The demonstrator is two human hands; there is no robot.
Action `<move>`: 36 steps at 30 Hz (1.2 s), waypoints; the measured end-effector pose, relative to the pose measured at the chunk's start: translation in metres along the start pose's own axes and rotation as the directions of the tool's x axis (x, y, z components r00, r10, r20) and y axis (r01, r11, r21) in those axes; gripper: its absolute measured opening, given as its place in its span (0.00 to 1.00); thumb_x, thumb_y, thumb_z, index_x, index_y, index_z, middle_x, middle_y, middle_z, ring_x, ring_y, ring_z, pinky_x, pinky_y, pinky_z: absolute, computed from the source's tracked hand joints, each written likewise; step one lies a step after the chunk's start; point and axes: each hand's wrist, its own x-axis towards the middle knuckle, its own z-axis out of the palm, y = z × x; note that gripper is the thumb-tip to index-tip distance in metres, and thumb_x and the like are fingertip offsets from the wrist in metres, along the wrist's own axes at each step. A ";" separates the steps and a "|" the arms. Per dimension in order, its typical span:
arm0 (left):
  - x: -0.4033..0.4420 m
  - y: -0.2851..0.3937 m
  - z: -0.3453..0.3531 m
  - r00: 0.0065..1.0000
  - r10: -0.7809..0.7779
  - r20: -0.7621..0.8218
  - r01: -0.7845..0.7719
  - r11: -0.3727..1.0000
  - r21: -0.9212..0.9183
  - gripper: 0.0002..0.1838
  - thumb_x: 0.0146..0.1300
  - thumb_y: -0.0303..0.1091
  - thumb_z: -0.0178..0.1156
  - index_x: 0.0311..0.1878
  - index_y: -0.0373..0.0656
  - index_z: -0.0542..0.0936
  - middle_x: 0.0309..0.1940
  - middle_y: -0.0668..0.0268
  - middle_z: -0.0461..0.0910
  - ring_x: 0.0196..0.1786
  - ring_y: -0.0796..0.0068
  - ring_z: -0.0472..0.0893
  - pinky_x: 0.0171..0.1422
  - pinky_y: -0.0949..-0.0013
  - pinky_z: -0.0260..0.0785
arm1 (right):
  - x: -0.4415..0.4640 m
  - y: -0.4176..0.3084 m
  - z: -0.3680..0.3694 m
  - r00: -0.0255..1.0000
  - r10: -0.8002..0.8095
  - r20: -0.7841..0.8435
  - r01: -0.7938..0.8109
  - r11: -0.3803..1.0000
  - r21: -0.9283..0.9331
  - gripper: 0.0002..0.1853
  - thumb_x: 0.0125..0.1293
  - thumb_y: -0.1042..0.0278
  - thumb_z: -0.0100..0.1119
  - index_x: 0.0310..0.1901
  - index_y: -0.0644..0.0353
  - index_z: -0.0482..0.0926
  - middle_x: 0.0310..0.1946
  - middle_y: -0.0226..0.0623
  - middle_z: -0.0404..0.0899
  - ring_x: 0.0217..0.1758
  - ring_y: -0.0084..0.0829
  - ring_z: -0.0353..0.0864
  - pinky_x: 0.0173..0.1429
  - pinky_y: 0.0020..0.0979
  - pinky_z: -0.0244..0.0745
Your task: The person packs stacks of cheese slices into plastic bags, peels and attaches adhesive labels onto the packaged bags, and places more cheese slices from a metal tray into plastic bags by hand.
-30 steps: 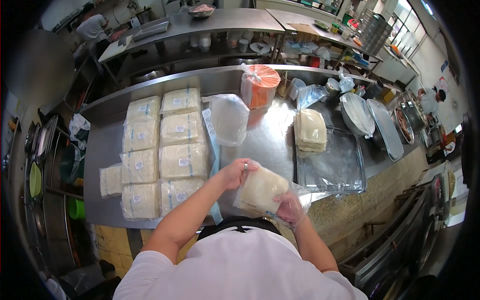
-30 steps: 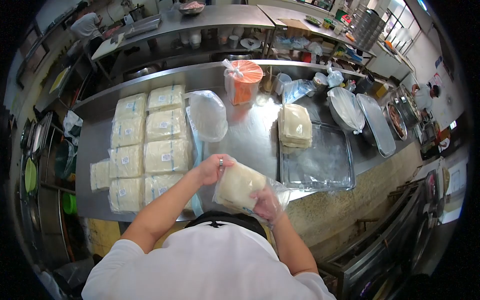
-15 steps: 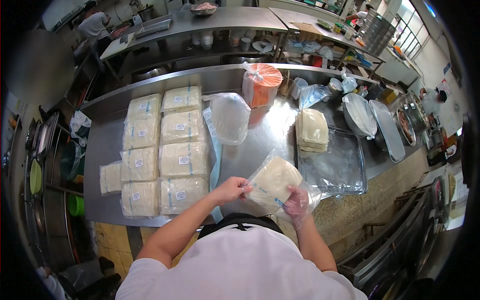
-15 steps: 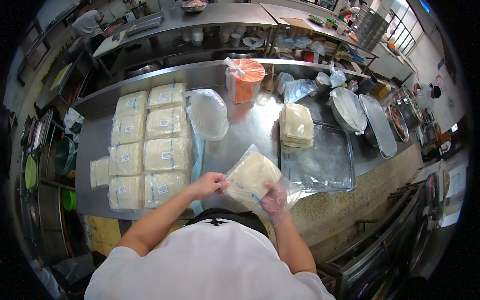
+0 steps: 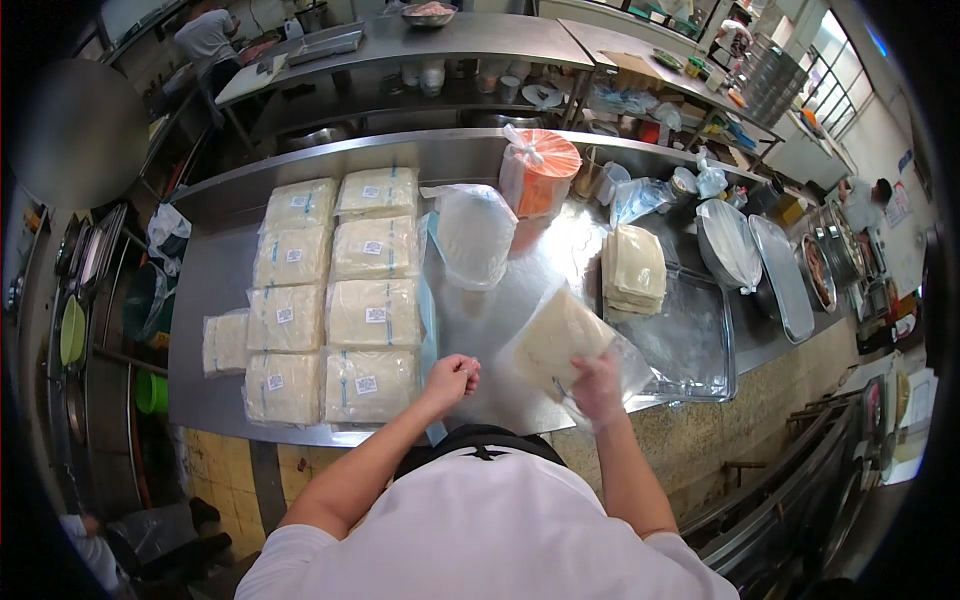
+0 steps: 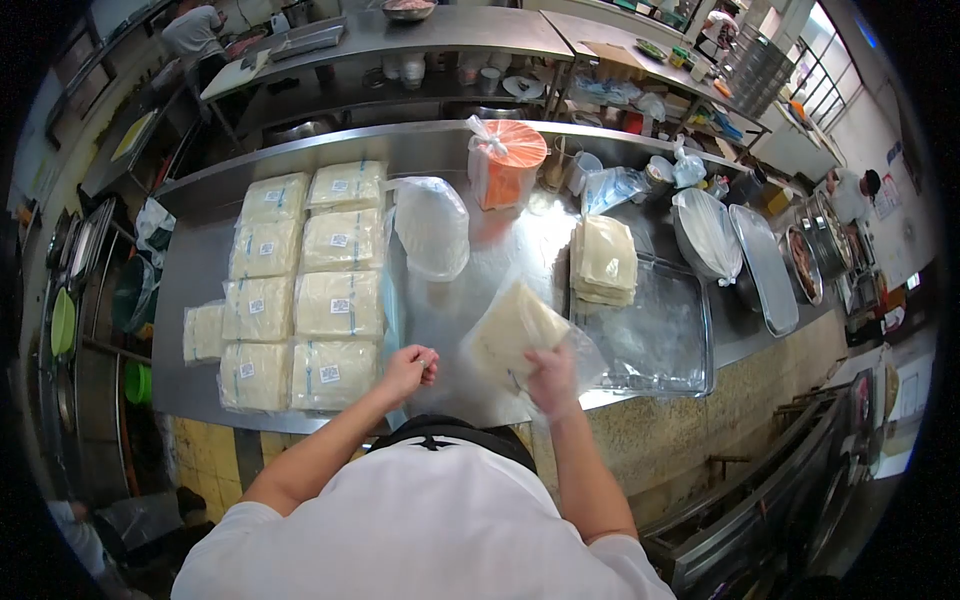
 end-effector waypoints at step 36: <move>0.018 0.020 0.033 0.728 0.579 0.367 -0.635 0.368 0.679 0.17 0.71 0.37 0.58 0.57 0.38 0.79 0.57 0.51 0.79 0.62 0.46 0.77 0.66 0.50 0.70 | 0.033 0.153 0.029 0.934 -0.203 0.295 0.221 -0.322 -0.921 0.47 0.70 0.42 0.57 0.82 0.58 0.52 0.83 0.65 0.39 0.85 0.70 0.39 0.78 0.79 0.32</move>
